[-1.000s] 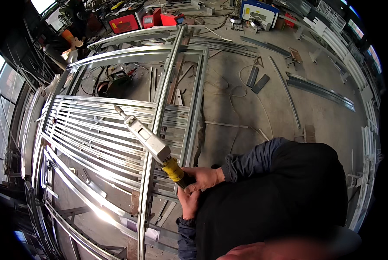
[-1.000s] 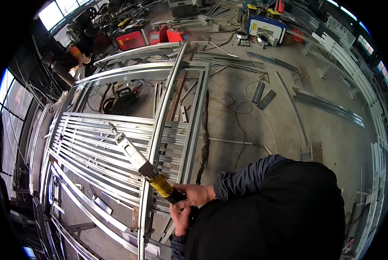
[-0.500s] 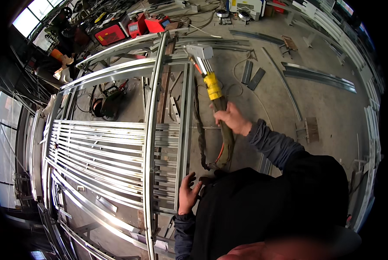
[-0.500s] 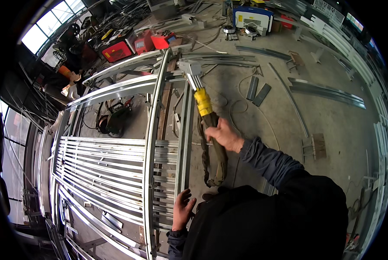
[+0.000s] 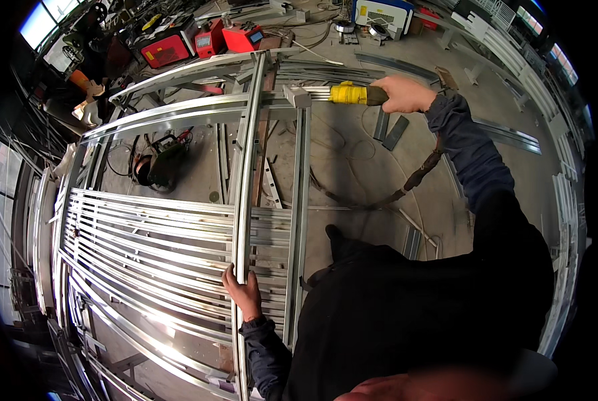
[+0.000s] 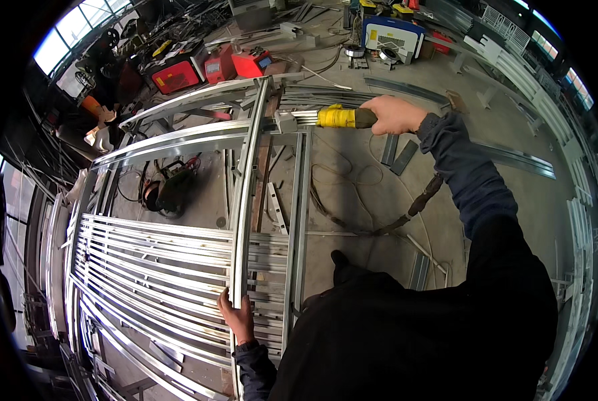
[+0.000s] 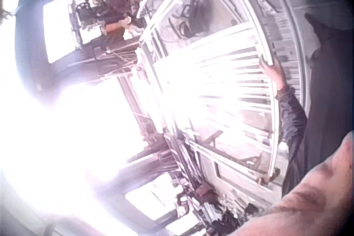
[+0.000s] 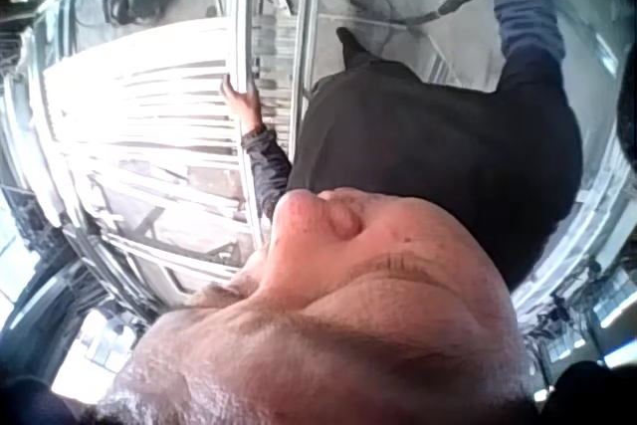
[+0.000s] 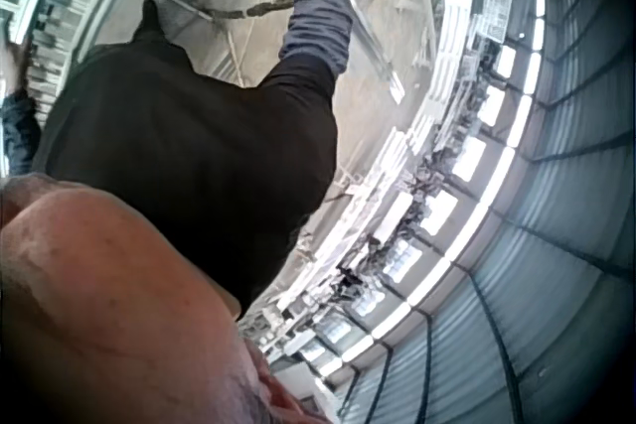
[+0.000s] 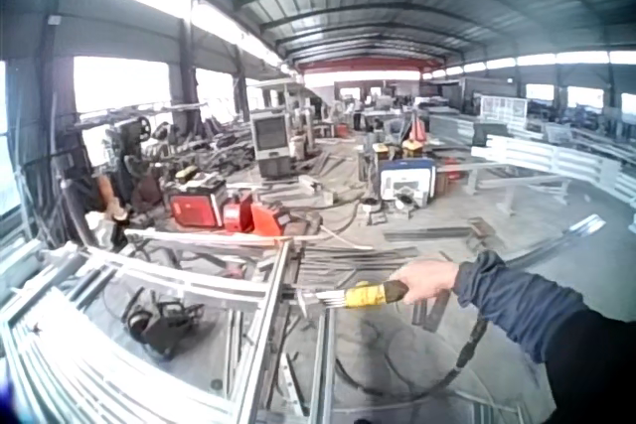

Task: The person welds metal frame components using a handheld welding torch. They position and tack weld multiple metal bars into a rectangular frame structure, then flip the frame to weld the opposite side. The person handles metal bars and a welding torch throughout.

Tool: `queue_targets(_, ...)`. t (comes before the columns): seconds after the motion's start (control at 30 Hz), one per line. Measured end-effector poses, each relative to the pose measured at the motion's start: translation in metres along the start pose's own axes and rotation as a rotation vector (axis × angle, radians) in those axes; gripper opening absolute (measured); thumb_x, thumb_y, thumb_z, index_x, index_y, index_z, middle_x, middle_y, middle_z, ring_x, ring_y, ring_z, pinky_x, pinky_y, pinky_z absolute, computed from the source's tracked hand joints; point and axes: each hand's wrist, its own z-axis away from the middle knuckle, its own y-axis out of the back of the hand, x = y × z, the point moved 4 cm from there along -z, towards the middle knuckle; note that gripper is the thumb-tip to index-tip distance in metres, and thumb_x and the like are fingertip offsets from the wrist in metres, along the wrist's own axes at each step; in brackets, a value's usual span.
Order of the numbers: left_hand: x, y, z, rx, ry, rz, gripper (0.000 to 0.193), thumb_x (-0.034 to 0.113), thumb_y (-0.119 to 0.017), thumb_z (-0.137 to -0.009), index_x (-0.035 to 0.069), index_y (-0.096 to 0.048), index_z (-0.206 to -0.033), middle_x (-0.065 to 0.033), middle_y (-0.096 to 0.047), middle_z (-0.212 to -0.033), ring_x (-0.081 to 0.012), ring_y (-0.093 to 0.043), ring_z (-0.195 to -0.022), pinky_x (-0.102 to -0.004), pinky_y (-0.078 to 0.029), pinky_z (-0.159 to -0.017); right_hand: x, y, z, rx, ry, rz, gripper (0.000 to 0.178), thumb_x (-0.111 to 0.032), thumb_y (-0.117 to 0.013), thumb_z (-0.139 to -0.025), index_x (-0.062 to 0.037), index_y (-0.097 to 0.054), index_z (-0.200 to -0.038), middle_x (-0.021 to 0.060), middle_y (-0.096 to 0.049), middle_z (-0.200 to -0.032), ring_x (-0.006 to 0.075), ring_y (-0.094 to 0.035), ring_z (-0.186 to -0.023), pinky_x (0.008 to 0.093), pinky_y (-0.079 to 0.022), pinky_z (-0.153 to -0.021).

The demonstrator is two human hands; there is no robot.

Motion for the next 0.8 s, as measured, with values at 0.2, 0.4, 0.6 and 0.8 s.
queue_targets(0.2,-0.005,-0.053,-0.078,-0.034,0.093,-0.311,0.094,0.021,-0.092,-0.078,0.0,-0.049,-0.159,-0.0268,-0.051,-0.155,-0.0481,-0.049,-0.144,-0.0535,-0.041,-0.122,0.015,-0.064,-0.143,-0.338,0.045,0.063,0.041,-0.01,-0.072,-0.078,-0.0031,-0.074,-0.118,0.0178,-0.076,-0.089,0.0365,-0.074,-0.084,0.0494,-0.057,-0.075)
queue_targets(0.4,-0.032,-0.105,-0.111,-0.196,0.243,-0.577,0.1,0.024,-0.094,-0.071,0.002,-0.05,-0.158,-0.0234,-0.06,-0.149,-0.0443,-0.056,-0.136,-0.0497,-0.046,-0.117,0.032,-0.121,-0.27,-0.516,0.225,0.351,0.039,-0.013,-0.076,-0.079,-0.008,-0.079,-0.118,0.0148,-0.08,-0.101,0.0377,-0.078,-0.097,0.0496,-0.061,-0.082)
queue_targets(0.6,-0.042,-0.12,-0.119,-0.099,0.344,-0.609,0.079,0.018,-0.094,-0.068,0.005,-0.063,-0.14,-0.0203,-0.066,-0.131,-0.0438,-0.06,-0.124,-0.0509,-0.05,-0.109,0.003,-0.245,-0.376,-0.716,0.43,0.687,0.03,-0.016,-0.082,-0.08,-0.0111,-0.084,-0.11,0.013,-0.082,-0.11,0.0353,-0.079,-0.105,0.0483,-0.063,-0.085)
queue_targets(0.8,-0.035,-0.12,-0.129,-0.086,0.363,-0.627,0.071,0.019,-0.092,-0.069,0.006,-0.067,-0.134,-0.0181,-0.065,-0.121,-0.0429,-0.061,-0.118,-0.0504,-0.052,-0.104,0.012,-0.426,-0.433,-0.903,0.491,0.663,0.03,-0.02,-0.079,-0.086,-0.0095,-0.085,-0.114,0.0139,-0.082,-0.114,0.035,-0.077,-0.108,0.0491,-0.061,-0.089)
